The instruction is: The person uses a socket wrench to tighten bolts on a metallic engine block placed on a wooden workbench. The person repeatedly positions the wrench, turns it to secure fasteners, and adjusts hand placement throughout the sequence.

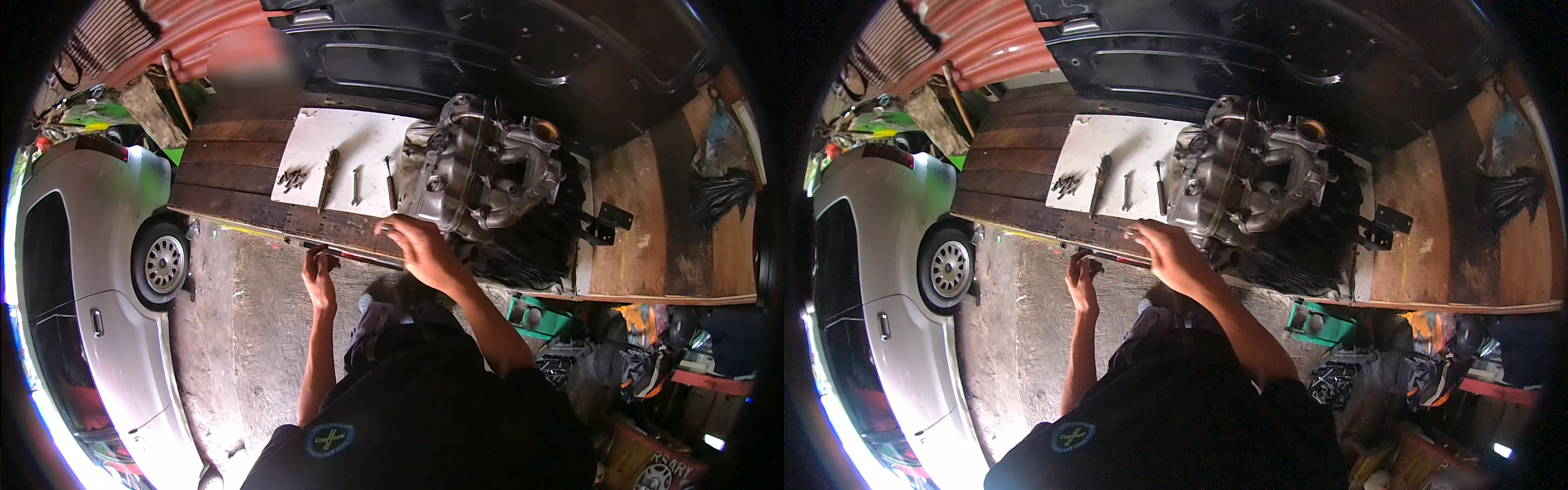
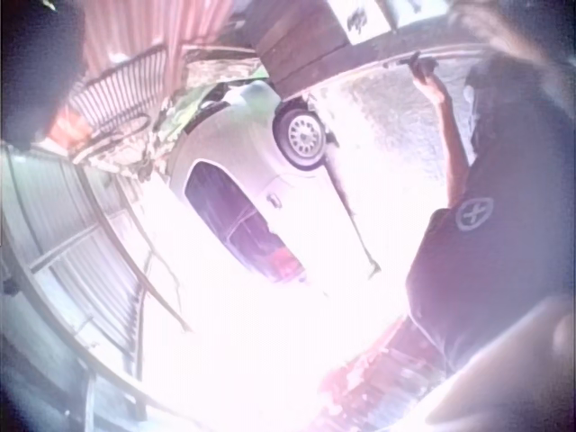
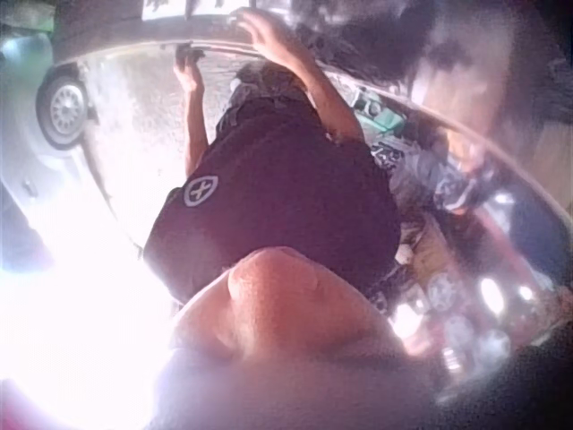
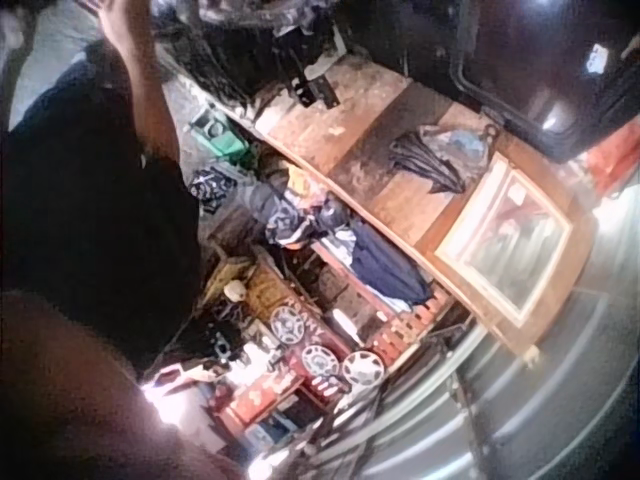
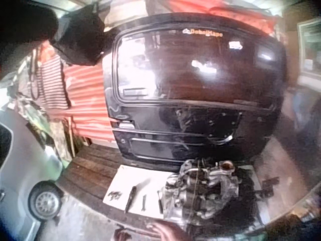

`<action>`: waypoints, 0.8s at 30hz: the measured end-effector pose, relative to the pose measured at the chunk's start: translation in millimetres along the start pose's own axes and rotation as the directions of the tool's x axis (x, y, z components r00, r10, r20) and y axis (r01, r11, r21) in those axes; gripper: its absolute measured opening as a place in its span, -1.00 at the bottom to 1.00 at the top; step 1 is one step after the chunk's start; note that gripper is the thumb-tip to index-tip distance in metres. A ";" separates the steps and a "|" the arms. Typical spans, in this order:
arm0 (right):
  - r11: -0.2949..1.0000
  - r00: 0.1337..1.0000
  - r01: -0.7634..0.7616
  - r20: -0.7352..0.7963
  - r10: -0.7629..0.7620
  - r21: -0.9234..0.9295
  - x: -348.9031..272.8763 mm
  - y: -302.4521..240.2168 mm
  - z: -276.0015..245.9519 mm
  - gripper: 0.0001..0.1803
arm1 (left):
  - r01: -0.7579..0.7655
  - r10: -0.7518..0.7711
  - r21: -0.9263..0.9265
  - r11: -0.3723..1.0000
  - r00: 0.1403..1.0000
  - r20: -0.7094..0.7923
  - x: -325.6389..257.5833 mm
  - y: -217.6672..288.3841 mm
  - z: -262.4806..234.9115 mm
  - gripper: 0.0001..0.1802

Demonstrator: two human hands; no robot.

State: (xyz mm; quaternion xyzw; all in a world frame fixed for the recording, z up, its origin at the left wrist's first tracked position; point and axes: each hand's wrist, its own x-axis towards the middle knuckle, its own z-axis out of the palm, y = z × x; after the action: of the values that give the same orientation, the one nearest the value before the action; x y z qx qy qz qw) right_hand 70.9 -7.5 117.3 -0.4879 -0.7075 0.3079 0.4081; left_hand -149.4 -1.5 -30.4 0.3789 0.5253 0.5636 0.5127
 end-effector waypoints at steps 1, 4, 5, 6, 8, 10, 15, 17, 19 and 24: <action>0.998 0.999 -0.035 -0.007 0.035 0.049 -5.9 -13.9 -17.4 -0.86 | 0.005 -0.005 0.001 1.000 0.999 0.033 -1.2 3.7 7.6 -0.77; 0.970 0.973 0.056 -0.233 0.001 0.236 -36.1 1.1 -31.9 -0.85 | -0.005 -0.006 0.059 0.998 0.984 0.178 -5.1 7.6 29.5 -0.78; 0.959 0.964 0.064 -0.265 0.012 0.274 -42.5 6.9 -31.2 -0.84 | -0.016 -0.003 0.080 0.997 0.973 0.230 -5.8 7.6 36.0 -0.79; 0.947 0.955 0.070 -0.295 0.028 0.315 -49.2 11.2 -30.4 -0.83 | -0.026 0.000 0.085 0.996 0.955 0.296 -7.1 8.5 42.9 -0.79; 0.968 0.953 0.051 -0.301 0.026 0.246 -54.5 17.4 -30.5 -0.86 | -0.045 0.010 0.085 0.995 0.927 0.374 -10.3 5.8 58.6 -0.78; 0.991 0.967 0.082 -0.250 -0.053 0.106 -37.0 4.9 -24.3 -0.86 | -0.044 -0.002 0.085 0.995 0.879 0.477 -10.0 -0.9 66.9 -0.77; 0.982 0.997 0.076 0.006 -0.076 -0.173 11.2 42.8 53.8 -0.67 | -0.008 0.015 -0.033 0.999 0.979 0.202 -6.8 -19.0 72.4 -0.77; 0.917 0.988 -0.098 0.071 0.135 -0.386 9.4 70.9 85.9 -0.78 | 0.196 -0.185 -0.136 0.971 0.979 0.088 3.0 -17.9 53.4 -0.74; 0.800 0.975 -0.115 0.088 0.205 -0.589 5.0 87.4 95.5 -0.84 | 0.226 -0.238 -0.207 0.952 0.971 -0.034 3.0 -6.5 33.4 -0.69; 0.786 0.970 -0.094 0.121 0.210 -0.611 1.9 81.3 91.3 -0.83 | 0.255 -0.278 -0.146 0.956 0.946 -0.169 5.8 -13.1 -26.3 -0.65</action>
State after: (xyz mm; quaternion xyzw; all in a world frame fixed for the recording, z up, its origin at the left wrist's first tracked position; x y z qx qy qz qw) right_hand 26.1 18.1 6.5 -0.6173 -0.7610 0.1428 0.1395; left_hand -173.5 -2.1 -48.1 0.2173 0.5822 0.5532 0.5548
